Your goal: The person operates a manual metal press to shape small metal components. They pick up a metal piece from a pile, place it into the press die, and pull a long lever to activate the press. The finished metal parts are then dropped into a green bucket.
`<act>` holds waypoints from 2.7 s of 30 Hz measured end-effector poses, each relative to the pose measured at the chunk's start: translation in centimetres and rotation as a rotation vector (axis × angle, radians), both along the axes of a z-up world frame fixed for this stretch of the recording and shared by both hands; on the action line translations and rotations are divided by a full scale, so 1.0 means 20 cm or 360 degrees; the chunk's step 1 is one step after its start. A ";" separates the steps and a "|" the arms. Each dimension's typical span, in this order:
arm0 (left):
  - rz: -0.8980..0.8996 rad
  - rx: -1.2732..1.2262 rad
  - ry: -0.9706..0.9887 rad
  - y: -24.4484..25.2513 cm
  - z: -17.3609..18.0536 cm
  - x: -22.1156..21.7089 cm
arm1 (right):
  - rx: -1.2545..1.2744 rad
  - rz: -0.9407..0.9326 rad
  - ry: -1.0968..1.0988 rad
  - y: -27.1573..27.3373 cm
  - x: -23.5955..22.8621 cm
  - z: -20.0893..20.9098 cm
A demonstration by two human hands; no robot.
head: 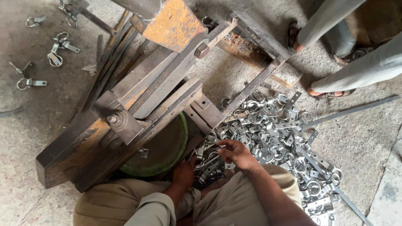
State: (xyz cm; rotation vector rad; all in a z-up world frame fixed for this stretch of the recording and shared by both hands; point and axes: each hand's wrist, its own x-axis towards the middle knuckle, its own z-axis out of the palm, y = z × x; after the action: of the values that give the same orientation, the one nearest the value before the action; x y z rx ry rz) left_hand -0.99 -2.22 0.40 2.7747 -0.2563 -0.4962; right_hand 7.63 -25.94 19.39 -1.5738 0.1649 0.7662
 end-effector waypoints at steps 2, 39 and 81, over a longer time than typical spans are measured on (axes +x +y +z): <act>0.0028 -0.0230 -0.0164 -0.04 0.20 0.02 | 0.0047 -0.0019 0.0018 -0.02 0.01 -0.03; 0.0016 -0.1523 -0.0192 0.23 1.28 -0.19 | 0.0373 -0.0103 -0.1085 0.27 -0.54 0.03; 0.0940 -0.3290 0.1050 0.34 0.60 -0.26 | -0.1990 0.1478 -0.0604 0.38 -0.20 -0.79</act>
State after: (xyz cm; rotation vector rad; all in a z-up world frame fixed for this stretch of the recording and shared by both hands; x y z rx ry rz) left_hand -6.21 4.59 12.46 0.5421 0.1803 -0.4503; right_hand 3.73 -18.29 3.69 -3.0404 -0.5168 1.1224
